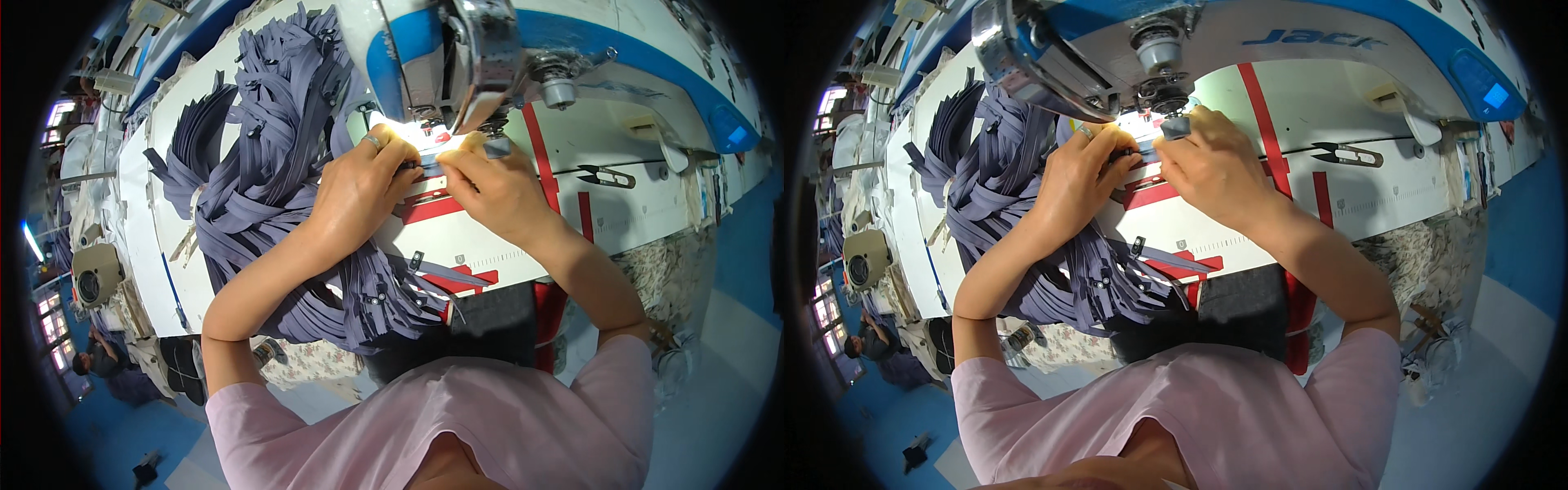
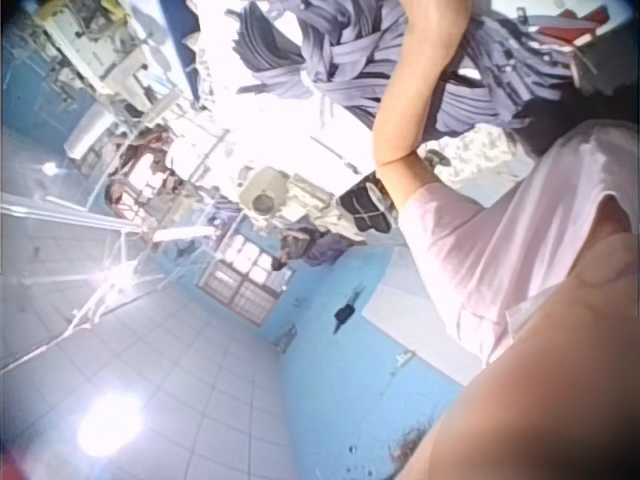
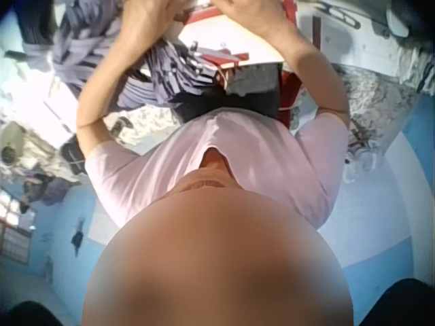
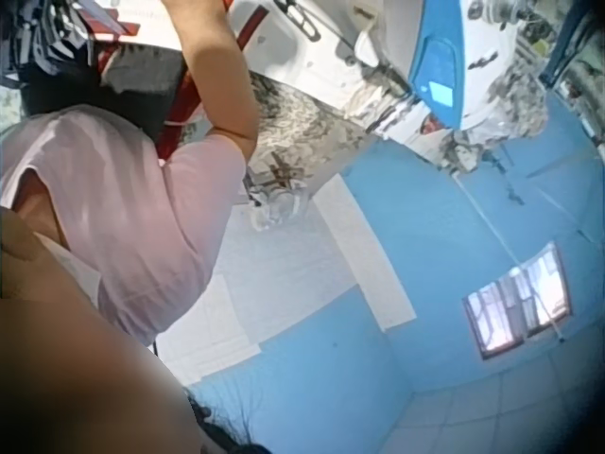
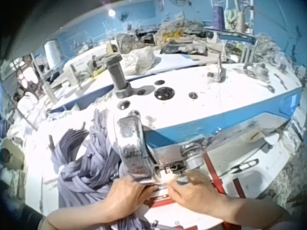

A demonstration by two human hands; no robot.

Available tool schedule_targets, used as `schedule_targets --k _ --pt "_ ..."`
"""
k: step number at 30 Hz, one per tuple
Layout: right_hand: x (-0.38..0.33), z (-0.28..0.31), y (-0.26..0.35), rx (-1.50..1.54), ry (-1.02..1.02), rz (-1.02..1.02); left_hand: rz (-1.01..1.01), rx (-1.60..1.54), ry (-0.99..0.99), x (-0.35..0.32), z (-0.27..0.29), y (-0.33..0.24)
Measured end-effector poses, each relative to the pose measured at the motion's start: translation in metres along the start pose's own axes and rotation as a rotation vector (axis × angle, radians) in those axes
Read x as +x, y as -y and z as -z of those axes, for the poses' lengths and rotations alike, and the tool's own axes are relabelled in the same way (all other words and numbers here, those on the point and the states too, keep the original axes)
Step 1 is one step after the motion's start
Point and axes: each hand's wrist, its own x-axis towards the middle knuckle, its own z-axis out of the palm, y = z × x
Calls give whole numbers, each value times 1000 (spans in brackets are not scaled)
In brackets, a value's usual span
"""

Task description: Sewing small white fabric tabs onto the ends of grey fabric strips using an industrial sewing machine.

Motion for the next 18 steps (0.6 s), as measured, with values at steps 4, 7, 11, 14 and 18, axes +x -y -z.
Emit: schedule_targets --k 4,7,11,14,18 --pt "3 5 0 8 -18 -46 34 -29 -22 2 -3 3" --pt "5 3 -3 -36 -34 -4 41 -14 -50 6 -5 6" --pt "8 0 -12 -97 -5 45 1 31 -101 14 -5 15" --pt "11 3 -19 -204 -5 190 -9 -4 -77 15 -5 19" --pt "10 7 -19 -197 -10 287 3 -11 -90 13 -6 19"
